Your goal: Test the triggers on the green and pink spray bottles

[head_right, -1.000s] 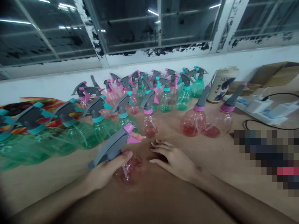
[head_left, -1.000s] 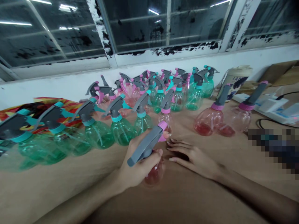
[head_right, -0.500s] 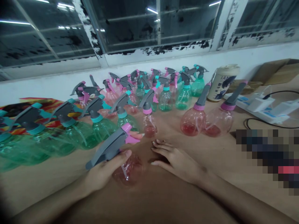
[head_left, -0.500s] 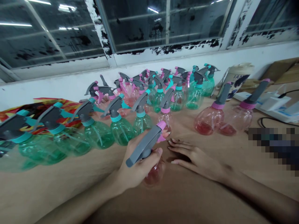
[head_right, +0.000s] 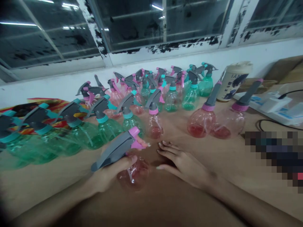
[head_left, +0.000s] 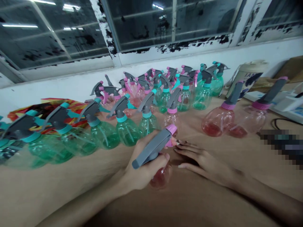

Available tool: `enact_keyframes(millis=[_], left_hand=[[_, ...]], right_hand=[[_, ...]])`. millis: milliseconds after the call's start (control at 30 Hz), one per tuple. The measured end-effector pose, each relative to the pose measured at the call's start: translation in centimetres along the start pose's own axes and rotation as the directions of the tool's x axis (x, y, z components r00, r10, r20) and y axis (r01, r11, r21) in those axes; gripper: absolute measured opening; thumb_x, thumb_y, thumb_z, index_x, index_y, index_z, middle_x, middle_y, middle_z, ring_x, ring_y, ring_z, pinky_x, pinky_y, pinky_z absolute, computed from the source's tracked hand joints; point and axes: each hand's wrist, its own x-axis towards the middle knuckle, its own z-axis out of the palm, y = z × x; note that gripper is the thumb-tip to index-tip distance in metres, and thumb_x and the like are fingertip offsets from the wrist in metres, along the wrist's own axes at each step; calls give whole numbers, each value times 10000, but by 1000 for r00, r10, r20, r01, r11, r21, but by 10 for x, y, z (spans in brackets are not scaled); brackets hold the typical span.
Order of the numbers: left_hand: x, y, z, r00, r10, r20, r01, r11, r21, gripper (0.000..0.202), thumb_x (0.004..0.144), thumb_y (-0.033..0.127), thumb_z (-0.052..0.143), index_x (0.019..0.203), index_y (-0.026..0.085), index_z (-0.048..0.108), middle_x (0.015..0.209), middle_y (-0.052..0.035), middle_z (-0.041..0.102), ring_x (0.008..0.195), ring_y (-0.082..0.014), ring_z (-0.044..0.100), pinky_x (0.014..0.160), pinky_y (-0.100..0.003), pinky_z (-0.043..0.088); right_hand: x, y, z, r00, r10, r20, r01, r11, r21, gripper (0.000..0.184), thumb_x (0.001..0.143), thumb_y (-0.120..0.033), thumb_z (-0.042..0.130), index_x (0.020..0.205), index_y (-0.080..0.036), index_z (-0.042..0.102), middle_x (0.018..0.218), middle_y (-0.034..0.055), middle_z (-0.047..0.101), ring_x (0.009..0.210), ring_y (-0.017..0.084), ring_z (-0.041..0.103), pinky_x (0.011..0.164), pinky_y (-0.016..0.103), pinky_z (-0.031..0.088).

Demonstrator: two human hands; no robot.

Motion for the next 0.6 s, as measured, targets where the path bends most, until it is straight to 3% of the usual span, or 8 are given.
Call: enact_keyframes(millis=[100, 300, 467, 600], left_hand=[[1, 1, 0, 999, 39, -11, -39, 999, -22, 36, 700, 193, 522, 715, 226, 523, 592, 57, 499, 522, -121, 452, 520, -244, 386], [1, -1, 1, 996, 91, -9, -91, 993, -80, 74, 730, 156, 504, 740, 219, 542, 702, 31, 557, 644, -133, 538, 617, -249, 442], [2, -1, 1, 995, 90, -38, -90, 996, -4, 58, 712, 178, 511, 688, 231, 514, 611, 56, 486, 526, -117, 441, 539, -252, 401], [3, 0, 2, 988, 139, -73, -135, 989, 57, 90, 698, 170, 511, 626, 224, 515, 672, 35, 550, 551, -119, 482, 581, -260, 448]], right_hand=[[0, -1, 0, 1000, -4, 3, 4, 1000, -18, 521, 896, -499, 471, 1327, -206, 489, 1410, 44, 463, 1330, 221, 368, 1104, 444, 320], [0, 0, 0, 1000, -14, -5, 14, 1000, 0, 498, 897, -479, 484, 1330, -233, 484, 1411, 31, 463, 1326, 214, 373, 1102, 434, 326], [0, -1, -1, 1000, 0, -9, 0, 1000, 10, 488, 902, -472, 478, 1324, -229, 490, 1406, 37, 469, 1325, 218, 374, 1099, 445, 325], [-1, -2, -2, 1000, 9, -29, -8, 999, 34, 504, 904, -460, 479, 1355, -238, 450, 1408, 44, 466, 1317, 226, 387, 1085, 457, 344]])
